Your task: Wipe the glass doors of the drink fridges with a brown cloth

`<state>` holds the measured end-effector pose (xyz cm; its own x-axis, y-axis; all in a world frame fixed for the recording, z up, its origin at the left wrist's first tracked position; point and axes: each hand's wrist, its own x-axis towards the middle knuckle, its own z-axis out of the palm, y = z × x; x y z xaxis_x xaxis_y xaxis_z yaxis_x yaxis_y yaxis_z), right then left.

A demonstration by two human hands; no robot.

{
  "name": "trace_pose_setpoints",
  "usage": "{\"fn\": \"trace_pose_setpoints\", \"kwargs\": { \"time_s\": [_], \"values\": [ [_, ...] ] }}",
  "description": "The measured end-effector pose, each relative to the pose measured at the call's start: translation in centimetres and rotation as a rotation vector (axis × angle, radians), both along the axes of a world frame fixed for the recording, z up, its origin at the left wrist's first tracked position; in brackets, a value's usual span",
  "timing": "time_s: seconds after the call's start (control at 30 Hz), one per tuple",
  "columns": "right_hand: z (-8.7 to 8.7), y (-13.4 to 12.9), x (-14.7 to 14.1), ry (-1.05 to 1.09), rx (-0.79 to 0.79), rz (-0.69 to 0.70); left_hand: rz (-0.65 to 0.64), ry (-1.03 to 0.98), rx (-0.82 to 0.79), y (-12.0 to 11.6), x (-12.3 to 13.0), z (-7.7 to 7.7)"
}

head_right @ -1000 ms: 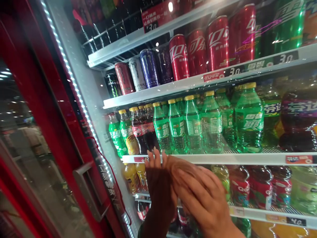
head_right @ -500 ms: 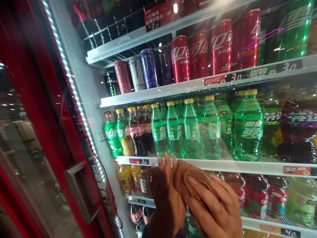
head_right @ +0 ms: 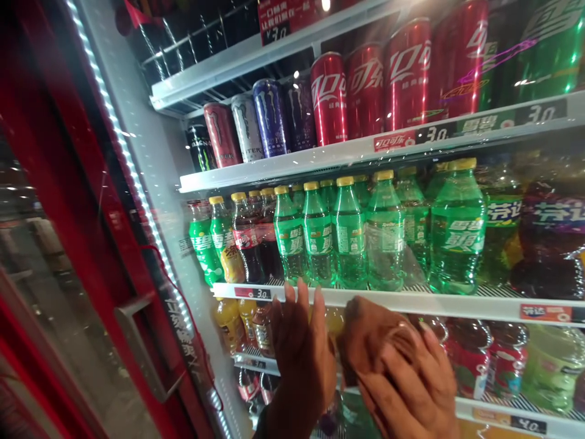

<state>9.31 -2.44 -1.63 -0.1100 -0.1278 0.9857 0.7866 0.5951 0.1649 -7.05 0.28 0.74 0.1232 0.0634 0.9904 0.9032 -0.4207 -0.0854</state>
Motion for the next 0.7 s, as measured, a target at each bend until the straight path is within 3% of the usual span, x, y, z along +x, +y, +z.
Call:
{"fn": "trace_pose_setpoints", "kwargs": {
  "time_s": [0.07, 0.13, 0.2, 0.27, 0.33, 0.4, 0.47, 0.53, 0.6, 0.7],
  "values": [
    [0.9, 0.0, 1.7, 0.068, 0.02, -0.023, 0.005, -0.029, 0.029, 0.3, 0.4, 0.0],
    [3.4, 0.1, 2.4, 0.126, 0.034, -0.098, 0.011, -0.034, 0.043, 0.6, 0.7, 0.0],
    [5.9, 0.1, 1.8, 0.158, 0.051, -0.159, 0.023, -0.038, 0.052, 0.7, 0.7, -0.1],
    [6.9, 0.1, 0.2, 0.148, 0.053, -0.184, 0.024, -0.028, 0.055, 0.6, 0.5, -0.1],
    [5.6, 0.0, -1.3, 0.091, 0.047, -0.163, 0.003, -0.009, 0.045, 0.4, 0.3, 0.0],
    [2.8, -0.2, -1.9, 0.017, 0.023, -0.099, -0.022, 0.01, 0.036, 0.2, 0.1, 0.1],
    [-0.2, -0.5, -1.1, -0.011, -0.024, -0.049, -0.021, 0.008, 0.037, 0.1, 0.1, 0.2],
    [-1.6, -0.6, 0.7, 0.006, -0.052, -0.066, -0.001, -0.004, 0.042, 0.1, 0.2, 0.3],
    [-0.7, -0.4, 2.7, 0.033, 0.013, -0.125, 0.007, -0.019, 0.038, 0.2, 0.4, 0.4],
    [3.7, 0.1, 3.6, 0.103, 0.12, -0.198, -0.001, -0.022, 0.019, 0.3, 0.6, 0.5]
  ]
}}
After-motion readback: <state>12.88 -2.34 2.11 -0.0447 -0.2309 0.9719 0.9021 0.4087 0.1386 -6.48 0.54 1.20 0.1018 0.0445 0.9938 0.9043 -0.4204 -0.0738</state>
